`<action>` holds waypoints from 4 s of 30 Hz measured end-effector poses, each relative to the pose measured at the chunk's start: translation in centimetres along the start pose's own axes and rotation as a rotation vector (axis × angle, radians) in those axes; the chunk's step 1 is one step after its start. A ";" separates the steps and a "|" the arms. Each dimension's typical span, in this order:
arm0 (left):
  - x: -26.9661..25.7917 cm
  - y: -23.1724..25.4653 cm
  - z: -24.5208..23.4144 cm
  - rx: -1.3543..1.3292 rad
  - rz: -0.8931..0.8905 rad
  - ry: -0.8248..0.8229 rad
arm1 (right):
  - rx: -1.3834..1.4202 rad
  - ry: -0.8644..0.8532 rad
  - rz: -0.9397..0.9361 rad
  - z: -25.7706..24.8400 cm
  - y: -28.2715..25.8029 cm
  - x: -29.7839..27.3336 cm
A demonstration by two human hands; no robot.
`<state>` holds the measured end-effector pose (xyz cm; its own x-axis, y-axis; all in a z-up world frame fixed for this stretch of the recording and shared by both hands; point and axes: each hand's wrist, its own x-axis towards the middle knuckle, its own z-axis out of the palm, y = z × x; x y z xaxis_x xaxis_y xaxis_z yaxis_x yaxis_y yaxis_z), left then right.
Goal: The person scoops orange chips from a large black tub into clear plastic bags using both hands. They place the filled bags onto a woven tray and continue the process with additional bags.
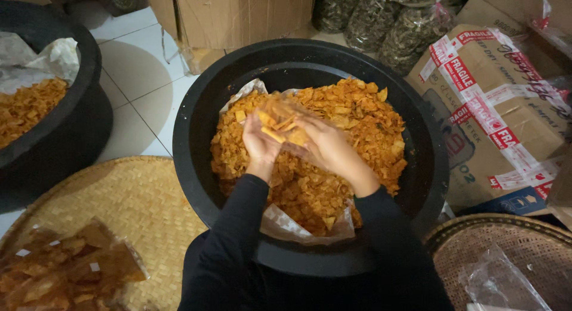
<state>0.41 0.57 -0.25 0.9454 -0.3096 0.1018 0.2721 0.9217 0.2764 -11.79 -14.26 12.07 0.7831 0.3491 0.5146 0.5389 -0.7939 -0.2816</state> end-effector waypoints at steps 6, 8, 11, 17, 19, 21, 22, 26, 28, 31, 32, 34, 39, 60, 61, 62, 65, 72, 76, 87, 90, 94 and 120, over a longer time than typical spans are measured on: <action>-0.4 -0.3 1.5 0.013 0.016 -0.020 | -0.066 -0.297 0.212 1.0 0.5 -0.2; -0.7 -0.2 1.9 0.022 -0.046 0.017 | -0.160 -0.306 0.159 1.2 0.4 -0.2; -1.4 -1.0 2.1 0.122 -0.132 0.006 | -0.282 -0.218 0.020 2.0 -0.2 0.0; -0.6 -2.1 0.9 -0.046 -0.112 0.021 | -0.213 -0.079 -0.049 1.6 0.3 0.0; 0.1 -1.7 0.0 -0.103 -0.071 0.044 | -0.220 -0.072 0.031 1.5 0.7 -0.3; 0.5 -1.4 -0.9 -0.164 -0.052 0.045 | -0.277 -0.031 0.029 1.9 1.0 -0.7; 0.6 -1.4 -1.2 -0.164 -0.050 0.044 | -0.306 -0.007 0.031 2.3 1.3 -0.8; 0.6 -2.1 -1.5 -0.152 -0.059 0.064 | -0.383 0.107 0.065 3.7 2.9 -0.7; 0.5 -2.3 -1.3 -0.106 -0.070 0.054 | -0.419 0.055 0.178 4.2 3.8 -0.3; 0.3 -2.6 -1.2 0.001 -0.093 0.052 | -0.122 -0.050 0.293 4.7 4.5 -0.1; 0.2 -2.7 -1.2 0.030 -0.106 0.086 | 0.047 -0.042 0.277 4.7 4.5 -0.2; 0.3 -2.7 -1.4 0.031 -0.115 0.160 | 0.383 -0.023 0.244 4.1 4.6 -0.6; 1.9 0.4 -2.9 -0.273 0.003 0.296 | 0.563 0.263 0.344 2.2 6.5 -0.9; 2.9 7.0 -5.7 -0.255 0.234 0.215 | -0.186 -1.115 0.033 23.4 1.9 -13.2; 2.9 6.9 -5.6 -0.254 0.229 0.217 | -0.177 -1.132 0.051 23.7 1.9 -13.1; 2.8 6.6 -5.5 -0.257 0.228 0.222 | -0.168 -1.165 0.063 23.7 2.0 -13.4; 2.7 5.9 -5.0 -0.292 0.184 0.224 | -0.143 -1.287 0.114 22.6 3.5 -15.1; 2.0 4.3 -3.1 -0.324 0.093 0.215 | -0.013 -1.166 0.504 16.9 13.5 -15.1; 2.0 3.9 -1.8 -0.345 0.063 0.167 | 0.176 -0.780 0.791 12.1 15.9 -13.6; 1.2 3.6 -1.4 -0.317 0.044 0.109 | -0.358 -1.481 -0.150 13.7 6.8 -16.2; 1.2 3.5 -1.4 -0.309 0.037 0.117 | -0.433 -1.409 -0.411 15.0 7.5 -15.9; 1.0 3.0 -1.5 -0.320 0.033 0.181 | -0.224 -1.423 0.079 15.7 8.9 -15.0; -0.3 -2.7 -0.8 -0.226 -0.086 0.346 | 0.516 0.077 0.262 -5.8 5.8 1.5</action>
<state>-0.49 -1.65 -1.85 0.9114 -0.3268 -0.2503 0.3490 0.9358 0.0491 -9.30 -21.21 15.91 0.8961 0.1214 0.4269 0.4272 -0.4968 -0.7554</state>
